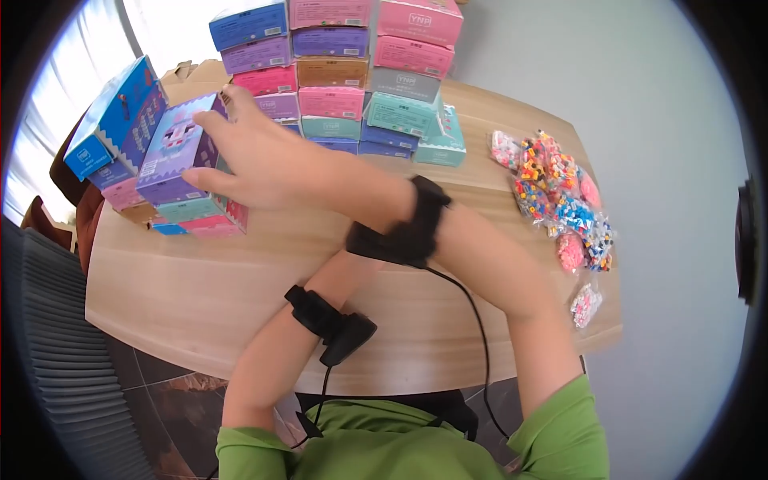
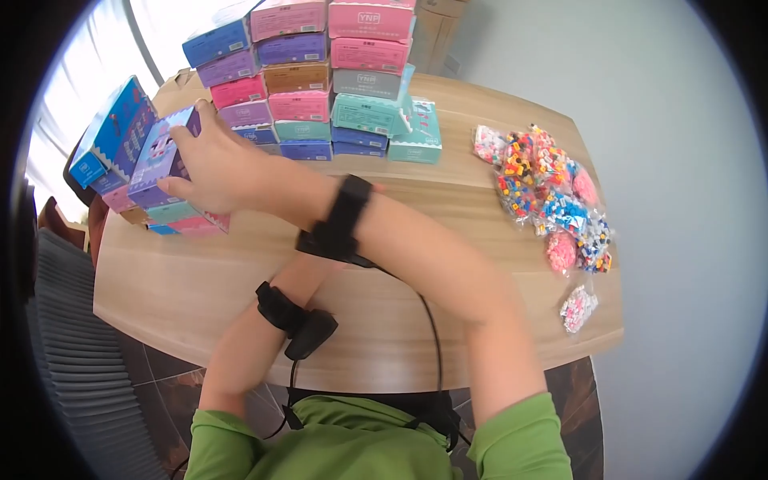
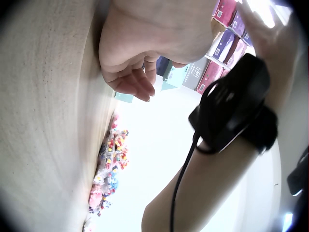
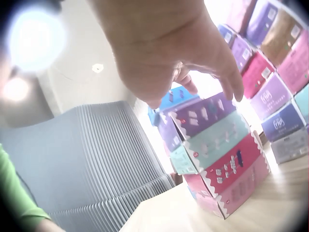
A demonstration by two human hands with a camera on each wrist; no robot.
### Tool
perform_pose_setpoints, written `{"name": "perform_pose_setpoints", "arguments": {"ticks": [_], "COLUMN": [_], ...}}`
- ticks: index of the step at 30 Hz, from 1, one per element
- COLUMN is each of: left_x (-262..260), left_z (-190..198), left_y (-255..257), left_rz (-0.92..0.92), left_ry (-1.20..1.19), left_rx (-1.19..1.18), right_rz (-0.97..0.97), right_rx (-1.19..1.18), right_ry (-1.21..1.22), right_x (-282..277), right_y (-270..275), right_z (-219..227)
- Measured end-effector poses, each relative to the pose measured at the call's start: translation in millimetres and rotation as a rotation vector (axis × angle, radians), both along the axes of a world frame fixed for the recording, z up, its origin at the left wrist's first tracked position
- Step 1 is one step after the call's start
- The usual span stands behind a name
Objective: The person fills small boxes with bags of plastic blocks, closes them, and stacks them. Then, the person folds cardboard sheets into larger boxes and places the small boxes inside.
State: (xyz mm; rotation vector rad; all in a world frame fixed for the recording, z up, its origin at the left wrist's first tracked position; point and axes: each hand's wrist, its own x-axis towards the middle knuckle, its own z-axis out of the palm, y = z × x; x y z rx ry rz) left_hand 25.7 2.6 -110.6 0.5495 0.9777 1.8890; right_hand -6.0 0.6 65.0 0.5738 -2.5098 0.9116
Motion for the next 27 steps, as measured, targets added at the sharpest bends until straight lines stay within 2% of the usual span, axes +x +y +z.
{"name": "perform_pose_setpoints", "arguments": {"ticks": [1,2,3,4,5,7,9,11,13,15,18,21,24,27], "left_x": [6,12,16,12,8,10,12,11,12,10,9,7,8,7], "left_z": [20,40,45,38,31,42,47,48,50,52,51,49,44,44], "left_y": [-1,-3,1,2,3,4,4,4,4,3,3,3,1,2], "left_rz": [0.029,0.069,0.117,0.045,-0.023,-0.006,-0.008,-0.027,-0.009,-0.002,-0.014,-0.023,-0.039,-0.045], "left_ry": [-0.129,-0.263,-0.145,-0.180,-0.215,-0.195,-0.179,-0.162,-0.191,-0.210,-0.236,-0.243,-0.234,-0.183], "left_rx": [-0.077,-0.148,-0.077,-0.001,0.079,0.034,0.001,-0.022,-0.040,-0.046,-0.031,-0.002,0.011,-0.013], "right_rz": [0.000,0.015,0.033,0.089,0.211,0.260,-0.160,-0.416,-0.613,-0.701,-0.572,-0.583,-0.641,-0.679], "right_rx": [-0.012,0.081,0.176,0.225,0.142,0.217,0.153,0.043,0.110,0.037,-0.175,0.369,0.271,0.243], "right_ry": [0.084,0.068,0.048,-0.077,-0.583,-0.969,-0.900,-0.563,-0.323,-0.331,-0.431,-0.398,-0.526,-0.481], "right_x": [13,26,42,58,72,94,92,63,34,13,-9,-2,13,46], "right_y": [10,26,46,72,98,146,183,238,271,280,290,288,303,312], "right_z": [4,13,24,33,45,58,49,5,-33,-54,-86,-81,-69,-43]}}
